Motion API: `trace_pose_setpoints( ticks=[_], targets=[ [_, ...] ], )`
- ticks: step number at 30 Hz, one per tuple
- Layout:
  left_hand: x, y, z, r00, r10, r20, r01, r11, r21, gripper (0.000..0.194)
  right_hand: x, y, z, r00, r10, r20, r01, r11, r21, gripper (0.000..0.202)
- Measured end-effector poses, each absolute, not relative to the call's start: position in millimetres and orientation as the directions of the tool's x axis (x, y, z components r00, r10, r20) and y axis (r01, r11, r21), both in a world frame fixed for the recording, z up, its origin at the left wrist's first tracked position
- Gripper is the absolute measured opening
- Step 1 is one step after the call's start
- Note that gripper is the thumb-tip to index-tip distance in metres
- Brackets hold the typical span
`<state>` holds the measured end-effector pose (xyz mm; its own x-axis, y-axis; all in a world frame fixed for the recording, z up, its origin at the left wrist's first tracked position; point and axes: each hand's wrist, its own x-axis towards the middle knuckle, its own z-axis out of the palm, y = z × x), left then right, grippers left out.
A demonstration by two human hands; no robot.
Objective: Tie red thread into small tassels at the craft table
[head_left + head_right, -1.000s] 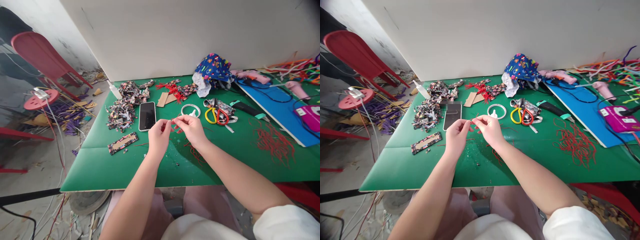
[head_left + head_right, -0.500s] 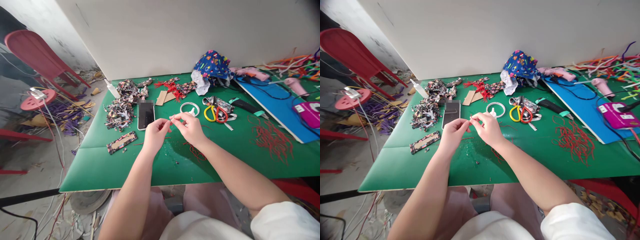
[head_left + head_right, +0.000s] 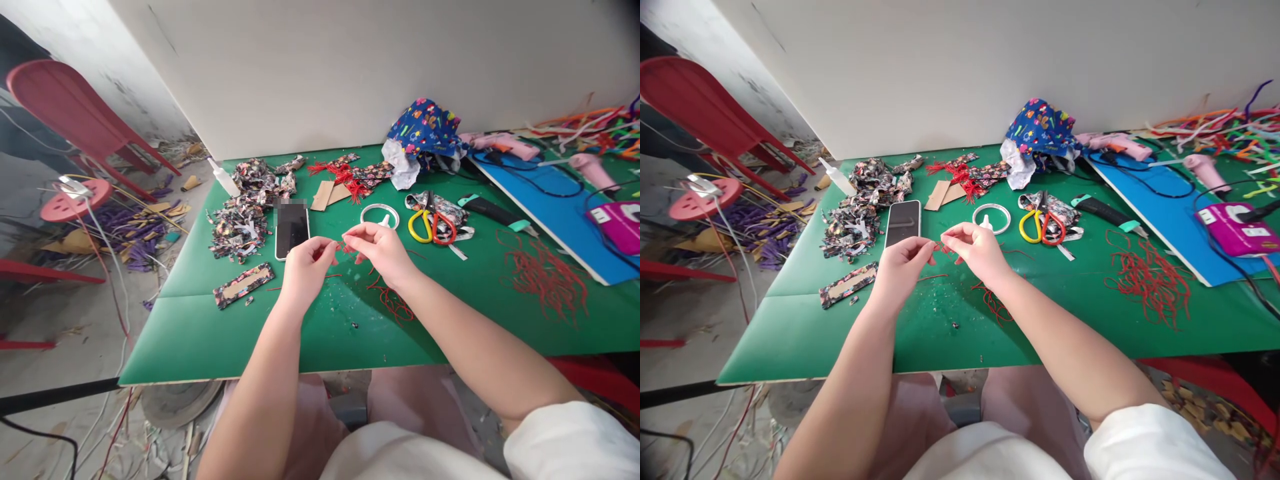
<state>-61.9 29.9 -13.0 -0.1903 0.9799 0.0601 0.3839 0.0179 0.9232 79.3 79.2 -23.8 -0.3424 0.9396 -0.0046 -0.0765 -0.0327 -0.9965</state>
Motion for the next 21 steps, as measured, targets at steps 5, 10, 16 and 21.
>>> trace_pose_setpoints(
  ticks=[5, 10, 16, 21],
  targets=[
    [-62.2, 28.8, -11.5, -0.179, 0.982, 0.054, 0.338, 0.01, 0.941, 0.022, 78.8, 76.3, -21.8, -0.384, 0.918, -0.105, -0.161, -0.178, -0.971, 0.017],
    [-62.3, 28.5, -10.8, -0.164, 0.986, 0.039, 0.305, 0.013, 0.952, 0.022, 81.1, 76.2, -18.0, -0.448, 0.882, -0.147, -0.236, -0.275, -0.932, 0.021],
    [-64.2, 28.2, -9.7, -0.184, 0.982, 0.039, 0.289, 0.016, 0.957, 0.022, 82.7, 77.0, -16.5, -0.562, 0.82, -0.108, -0.257, -0.297, -0.92, 0.028],
    [-64.6, 28.3, -8.7, -0.199, 0.978, 0.063, 0.322, 0.005, 0.947, 0.021, 80.4, 76.2, -20.4, -0.531, 0.845, -0.059, -0.239, -0.216, -0.947, 0.023]
  ],
)
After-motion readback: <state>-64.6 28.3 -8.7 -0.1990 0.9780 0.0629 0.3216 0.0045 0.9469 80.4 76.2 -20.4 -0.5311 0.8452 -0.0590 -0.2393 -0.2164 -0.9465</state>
